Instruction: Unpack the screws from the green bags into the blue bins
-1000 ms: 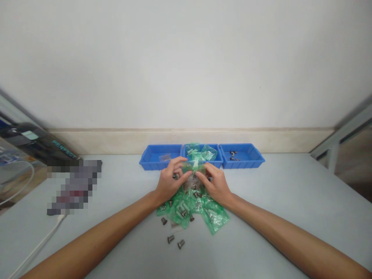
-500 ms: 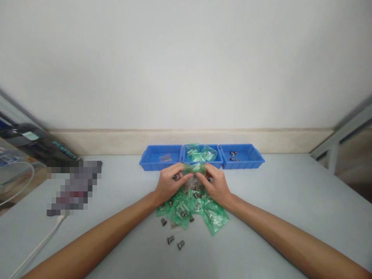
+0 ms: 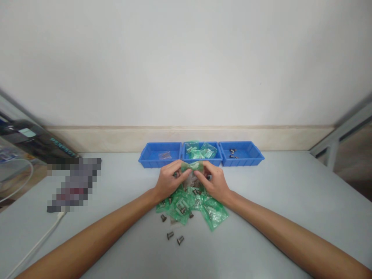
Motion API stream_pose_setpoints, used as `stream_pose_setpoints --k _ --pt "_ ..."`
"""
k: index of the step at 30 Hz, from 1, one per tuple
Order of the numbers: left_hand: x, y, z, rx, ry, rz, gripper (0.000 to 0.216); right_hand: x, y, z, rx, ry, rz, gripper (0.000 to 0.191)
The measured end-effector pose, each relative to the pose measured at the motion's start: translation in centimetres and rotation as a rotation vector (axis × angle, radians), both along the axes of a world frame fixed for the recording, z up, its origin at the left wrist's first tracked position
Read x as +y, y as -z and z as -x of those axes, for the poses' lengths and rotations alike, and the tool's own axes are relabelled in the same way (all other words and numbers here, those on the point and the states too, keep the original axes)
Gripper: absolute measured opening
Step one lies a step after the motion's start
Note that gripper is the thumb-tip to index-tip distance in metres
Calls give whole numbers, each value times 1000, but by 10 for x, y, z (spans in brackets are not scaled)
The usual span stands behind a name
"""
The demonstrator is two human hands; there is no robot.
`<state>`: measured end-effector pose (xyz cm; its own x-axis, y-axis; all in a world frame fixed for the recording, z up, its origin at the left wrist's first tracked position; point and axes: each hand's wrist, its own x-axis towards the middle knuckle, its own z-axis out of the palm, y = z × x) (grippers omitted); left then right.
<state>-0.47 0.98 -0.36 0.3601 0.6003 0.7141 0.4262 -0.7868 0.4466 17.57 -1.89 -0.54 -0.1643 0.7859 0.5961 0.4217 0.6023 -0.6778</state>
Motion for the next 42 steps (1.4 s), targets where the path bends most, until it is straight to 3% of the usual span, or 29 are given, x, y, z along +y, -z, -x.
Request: stream_pose_setpoints --k 6,16,29,34,42 --pt "0 -2 0 0 17 -18 32 0 2 0 5 24 11 20" --pt "-1 -3 1 -38 67 -19 25 -2 3 0 -61 12 -87 22" --pt "-1 0 1 -27 -36 -80 34 -2 3 1 -61 26 -53 22" --pt "-1 0 0 -38 -74 -8 30 -1 4 0 -21 78 -33 21" --pt "-5 -1 -3 -49 -68 -65 19 1 4 0 -3 75 -55 18"
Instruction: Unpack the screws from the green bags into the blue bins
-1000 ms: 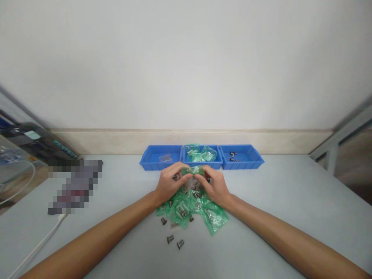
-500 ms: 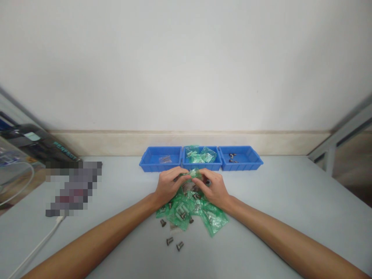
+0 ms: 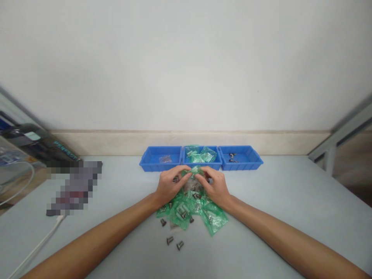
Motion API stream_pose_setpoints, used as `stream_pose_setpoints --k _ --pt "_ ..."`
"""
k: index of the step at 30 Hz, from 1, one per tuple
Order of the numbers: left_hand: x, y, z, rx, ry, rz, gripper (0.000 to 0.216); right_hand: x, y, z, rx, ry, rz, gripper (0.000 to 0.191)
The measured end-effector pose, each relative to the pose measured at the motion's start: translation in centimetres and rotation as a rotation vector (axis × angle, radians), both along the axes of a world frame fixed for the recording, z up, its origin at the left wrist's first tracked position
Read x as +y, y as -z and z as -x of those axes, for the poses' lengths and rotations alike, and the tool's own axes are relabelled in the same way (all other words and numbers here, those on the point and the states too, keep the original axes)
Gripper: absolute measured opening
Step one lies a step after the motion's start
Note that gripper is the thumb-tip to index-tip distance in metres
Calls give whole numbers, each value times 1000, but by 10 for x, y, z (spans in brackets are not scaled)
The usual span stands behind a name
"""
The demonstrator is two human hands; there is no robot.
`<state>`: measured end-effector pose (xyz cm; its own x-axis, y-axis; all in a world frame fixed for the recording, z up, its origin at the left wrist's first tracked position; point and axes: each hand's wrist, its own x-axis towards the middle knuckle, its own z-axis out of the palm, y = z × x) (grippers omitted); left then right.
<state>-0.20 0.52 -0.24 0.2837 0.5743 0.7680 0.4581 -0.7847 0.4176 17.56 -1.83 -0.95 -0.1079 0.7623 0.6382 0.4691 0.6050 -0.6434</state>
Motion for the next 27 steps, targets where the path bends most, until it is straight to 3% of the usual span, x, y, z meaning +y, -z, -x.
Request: stream_pose_setpoints --k 6,11,14,18,23,27 --pt "2 3 1 -107 10 115 25 0 -3 0 121 27 47 14" --pt "2 1 0 -119 38 137 15 11 -27 -10 257 181 143 13" --pt "1 1 1 -101 21 136 12 24 -41 -24 45 236 62 14" --pt "2 1 1 -87 15 142 11 40 -45 -42 -267 185 57 12" --pt "1 1 2 -78 38 139 11 39 -47 -44 -345 217 29 15" --pt "0 0 3 -67 43 136 13 27 -59 -38 -495 82 41 13"
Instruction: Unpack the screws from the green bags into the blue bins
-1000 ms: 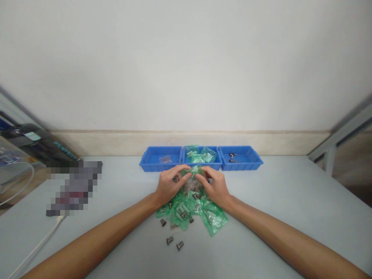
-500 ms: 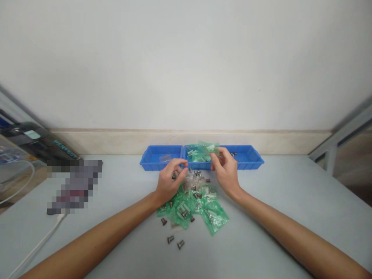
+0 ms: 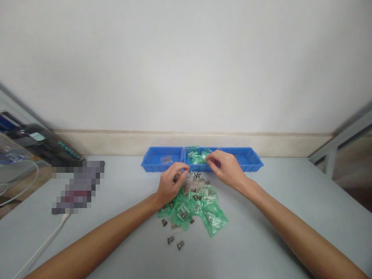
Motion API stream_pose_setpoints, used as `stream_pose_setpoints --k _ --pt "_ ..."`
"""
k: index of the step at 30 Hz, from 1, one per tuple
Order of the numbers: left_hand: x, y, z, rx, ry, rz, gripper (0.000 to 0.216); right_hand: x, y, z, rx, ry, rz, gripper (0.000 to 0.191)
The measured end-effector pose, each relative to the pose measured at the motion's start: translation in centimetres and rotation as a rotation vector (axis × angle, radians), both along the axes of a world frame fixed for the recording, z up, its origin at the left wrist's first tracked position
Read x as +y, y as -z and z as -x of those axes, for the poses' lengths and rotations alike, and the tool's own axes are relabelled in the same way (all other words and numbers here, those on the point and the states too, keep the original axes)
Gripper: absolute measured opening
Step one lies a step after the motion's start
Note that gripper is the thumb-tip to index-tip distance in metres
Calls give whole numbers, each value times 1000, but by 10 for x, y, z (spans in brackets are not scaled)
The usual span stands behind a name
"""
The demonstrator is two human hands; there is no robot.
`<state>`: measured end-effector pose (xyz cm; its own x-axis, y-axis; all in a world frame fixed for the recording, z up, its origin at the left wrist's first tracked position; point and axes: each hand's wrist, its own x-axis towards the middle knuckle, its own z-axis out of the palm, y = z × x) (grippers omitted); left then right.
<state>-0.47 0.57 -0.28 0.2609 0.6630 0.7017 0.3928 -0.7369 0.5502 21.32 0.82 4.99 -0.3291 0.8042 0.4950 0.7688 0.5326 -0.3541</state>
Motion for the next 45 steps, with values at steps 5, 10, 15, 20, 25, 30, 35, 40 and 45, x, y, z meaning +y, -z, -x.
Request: stream_pose_setpoints --k 5,10,15,20,25,30,35,40,45 --pt "0 -1 -1 15 -9 -18 15 -9 8 3 -307 -61 244 10" --pt "0 -1 0 26 -7 -46 15 -10 19 7 -437 -56 263 12" --pt "0 -2 -1 35 -18 -39 15 -18 12 15 -466 -16 207 9" --pt "-1 -3 -2 27 -26 -47 13 -28 22 31 -63 -99 50 6" --pt "1 -1 -1 14 -10 -51 10 -28 47 39 368 -110 -7 8" --pt "3 2 -1 11 0 -66 9 -27 57 38 467 -110 -56 8" --pt "4 1 -1 25 10 -79 9 -26 58 38 499 -81 -67 10" --pt "4 0 0 42 16 -99 11 -27 58 38 545 -87 -41 11" --pt "4 0 -1 35 9 -110 8 -28 56 37 504 -95 -79 9"
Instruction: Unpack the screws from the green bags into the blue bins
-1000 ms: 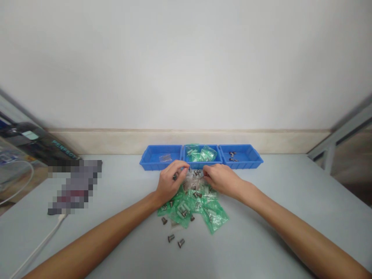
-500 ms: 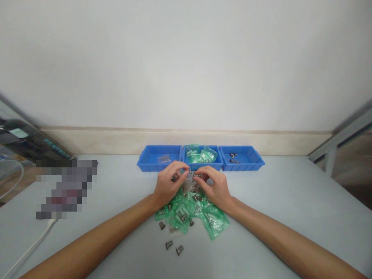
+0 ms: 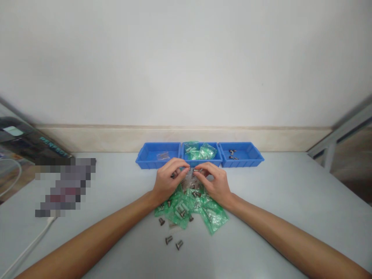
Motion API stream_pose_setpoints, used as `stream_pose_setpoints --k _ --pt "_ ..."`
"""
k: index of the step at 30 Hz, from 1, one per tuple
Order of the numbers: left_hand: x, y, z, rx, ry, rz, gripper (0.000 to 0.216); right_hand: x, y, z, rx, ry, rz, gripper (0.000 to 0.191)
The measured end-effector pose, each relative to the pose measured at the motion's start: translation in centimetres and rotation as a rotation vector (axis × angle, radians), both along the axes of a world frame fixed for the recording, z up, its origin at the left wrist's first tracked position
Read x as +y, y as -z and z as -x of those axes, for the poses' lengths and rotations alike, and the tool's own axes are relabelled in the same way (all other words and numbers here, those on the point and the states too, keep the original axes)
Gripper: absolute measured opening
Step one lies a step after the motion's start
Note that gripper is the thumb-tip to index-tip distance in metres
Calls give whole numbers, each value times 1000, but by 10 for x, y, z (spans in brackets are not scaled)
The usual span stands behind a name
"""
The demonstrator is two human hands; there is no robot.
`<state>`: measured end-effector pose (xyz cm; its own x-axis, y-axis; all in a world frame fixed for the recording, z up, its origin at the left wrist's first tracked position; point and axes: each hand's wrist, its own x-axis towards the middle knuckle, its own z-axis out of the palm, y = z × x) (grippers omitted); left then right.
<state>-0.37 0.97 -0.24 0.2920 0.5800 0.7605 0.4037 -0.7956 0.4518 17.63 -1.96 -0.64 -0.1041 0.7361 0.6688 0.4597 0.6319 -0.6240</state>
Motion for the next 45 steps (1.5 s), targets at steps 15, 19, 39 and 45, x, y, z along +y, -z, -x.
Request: stream_pose_setpoints --k 15,19,39,45 --pt "0 0 0 9 18 -16 10 0 4 0 19 21 -53 11" --pt "1 1 1 21 23 -27 13 1 5 0 8 32 -62 14" --pt "0 2 1 13 61 -45 11 0 3 0 1 26 -9 17" --pt "0 1 1 15 64 -40 9 0 3 0 6 24 -29 17"
